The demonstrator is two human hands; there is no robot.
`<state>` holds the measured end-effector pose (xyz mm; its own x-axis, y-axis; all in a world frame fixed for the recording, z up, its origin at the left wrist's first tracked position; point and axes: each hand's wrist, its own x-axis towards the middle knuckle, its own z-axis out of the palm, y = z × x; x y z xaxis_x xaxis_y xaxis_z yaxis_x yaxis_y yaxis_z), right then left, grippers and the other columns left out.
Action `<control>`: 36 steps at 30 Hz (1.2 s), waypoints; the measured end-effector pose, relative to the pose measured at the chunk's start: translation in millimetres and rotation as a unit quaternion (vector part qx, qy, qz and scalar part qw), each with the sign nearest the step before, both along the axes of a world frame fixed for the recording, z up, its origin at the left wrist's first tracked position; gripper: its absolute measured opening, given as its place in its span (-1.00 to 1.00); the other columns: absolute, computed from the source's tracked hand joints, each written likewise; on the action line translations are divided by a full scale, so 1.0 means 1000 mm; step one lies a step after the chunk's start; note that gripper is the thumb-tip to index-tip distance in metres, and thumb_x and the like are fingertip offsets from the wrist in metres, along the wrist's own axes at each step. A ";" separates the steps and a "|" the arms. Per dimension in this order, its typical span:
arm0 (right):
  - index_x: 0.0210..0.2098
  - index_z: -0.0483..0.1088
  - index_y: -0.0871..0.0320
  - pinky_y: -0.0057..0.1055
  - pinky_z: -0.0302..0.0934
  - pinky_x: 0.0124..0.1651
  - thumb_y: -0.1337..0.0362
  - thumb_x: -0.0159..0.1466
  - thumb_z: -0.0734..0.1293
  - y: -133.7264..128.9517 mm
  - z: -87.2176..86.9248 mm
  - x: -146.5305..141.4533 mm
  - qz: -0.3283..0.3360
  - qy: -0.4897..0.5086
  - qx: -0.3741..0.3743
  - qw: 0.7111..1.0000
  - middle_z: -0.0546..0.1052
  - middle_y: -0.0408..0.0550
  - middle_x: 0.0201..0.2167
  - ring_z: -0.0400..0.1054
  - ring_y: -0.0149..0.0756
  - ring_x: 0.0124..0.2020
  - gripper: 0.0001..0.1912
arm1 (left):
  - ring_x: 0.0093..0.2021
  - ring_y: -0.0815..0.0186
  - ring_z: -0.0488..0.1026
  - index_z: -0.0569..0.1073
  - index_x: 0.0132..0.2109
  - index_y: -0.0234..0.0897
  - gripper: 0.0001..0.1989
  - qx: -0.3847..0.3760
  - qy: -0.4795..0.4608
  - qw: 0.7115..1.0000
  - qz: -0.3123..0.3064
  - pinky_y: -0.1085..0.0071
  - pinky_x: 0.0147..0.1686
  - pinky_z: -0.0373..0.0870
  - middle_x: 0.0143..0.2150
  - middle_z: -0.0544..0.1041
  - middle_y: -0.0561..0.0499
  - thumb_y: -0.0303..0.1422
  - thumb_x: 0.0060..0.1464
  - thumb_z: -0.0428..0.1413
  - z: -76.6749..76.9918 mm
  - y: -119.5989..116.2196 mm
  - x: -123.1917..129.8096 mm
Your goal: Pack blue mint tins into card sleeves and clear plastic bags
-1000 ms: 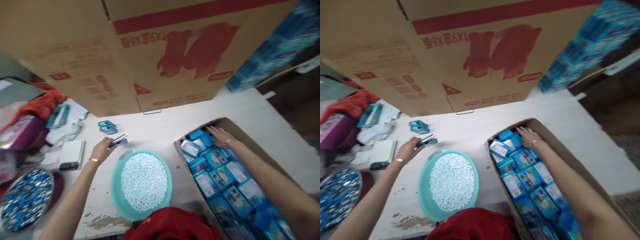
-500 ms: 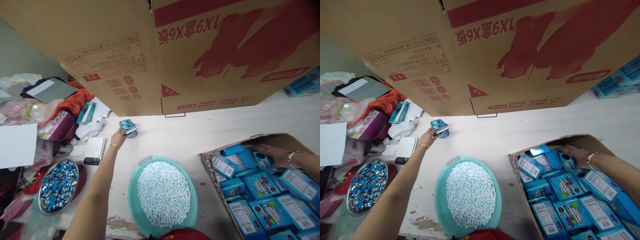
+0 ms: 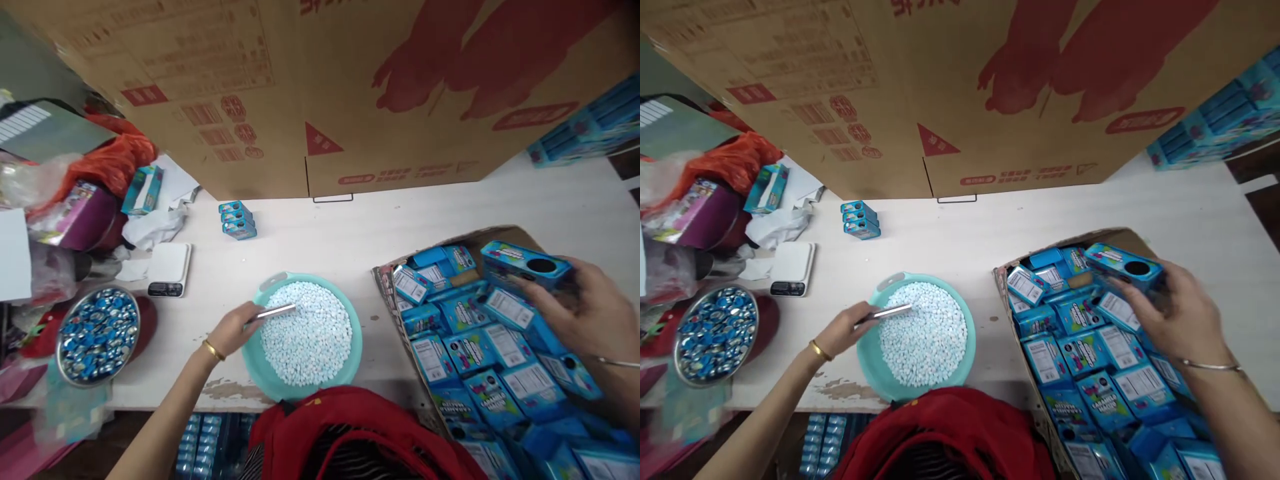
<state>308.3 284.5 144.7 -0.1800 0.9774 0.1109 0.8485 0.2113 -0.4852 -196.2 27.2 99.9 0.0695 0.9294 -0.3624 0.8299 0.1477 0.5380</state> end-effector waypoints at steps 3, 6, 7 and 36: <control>-0.15 0.36 0.06 -0.23 0.31 -0.25 -0.01 0.06 0.42 -0.057 0.003 -0.049 -0.033 0.240 -0.085 0.966 0.49 -0.02 -0.27 0.40 -0.21 -0.33 -0.56 | -0.23 0.22 0.43 0.43 -0.13 -0.24 -0.79 -0.089 0.080 0.993 0.022 0.33 -0.25 0.36 -0.24 0.45 -0.06 -0.38 0.15 -0.06 -0.013 -0.035 0.042; -0.14 0.32 0.08 -0.27 0.36 -0.18 0.09 0.11 0.40 -0.110 -0.013 -0.090 0.018 0.353 -0.237 0.905 0.51 -0.07 -0.24 0.43 -0.23 -0.25 -0.62 | -0.17 0.16 0.42 0.42 -0.19 -0.30 -0.82 -0.105 0.112 0.986 0.063 0.26 -0.19 0.35 -0.22 0.45 -0.12 -0.41 0.13 -0.05 -0.042 -0.035 0.080; -0.11 0.31 0.07 -0.27 0.36 -0.15 0.10 0.12 0.40 -0.125 -0.020 -0.100 0.036 0.375 -0.271 0.886 0.51 -0.07 -0.22 0.43 -0.23 -0.23 -0.61 | -0.14 0.16 0.41 0.42 -0.19 -0.30 -0.83 -0.098 0.104 0.988 0.066 0.25 -0.15 0.34 -0.20 0.45 -0.13 -0.41 0.14 -0.05 -0.052 -0.030 0.090; 0.03 0.25 0.08 -0.10 0.28 -0.01 0.44 0.17 0.23 -0.189 -0.045 -0.165 0.317 0.171 -0.054 0.931 0.41 0.07 -0.10 0.29 -0.07 -0.05 -0.57 | -0.33 0.25 0.43 0.37 -0.11 -0.18 -0.81 0.018 0.167 0.983 -0.079 0.35 -0.40 0.30 -0.22 0.48 -0.05 -0.31 0.13 -0.01 0.113 0.001 0.128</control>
<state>143.6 95.2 99.5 -0.6970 0.6953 0.1752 0.3609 0.5513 -0.7522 -67.8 28.6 213.3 0.0963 0.9295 -0.3561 0.9720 -0.0107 0.2349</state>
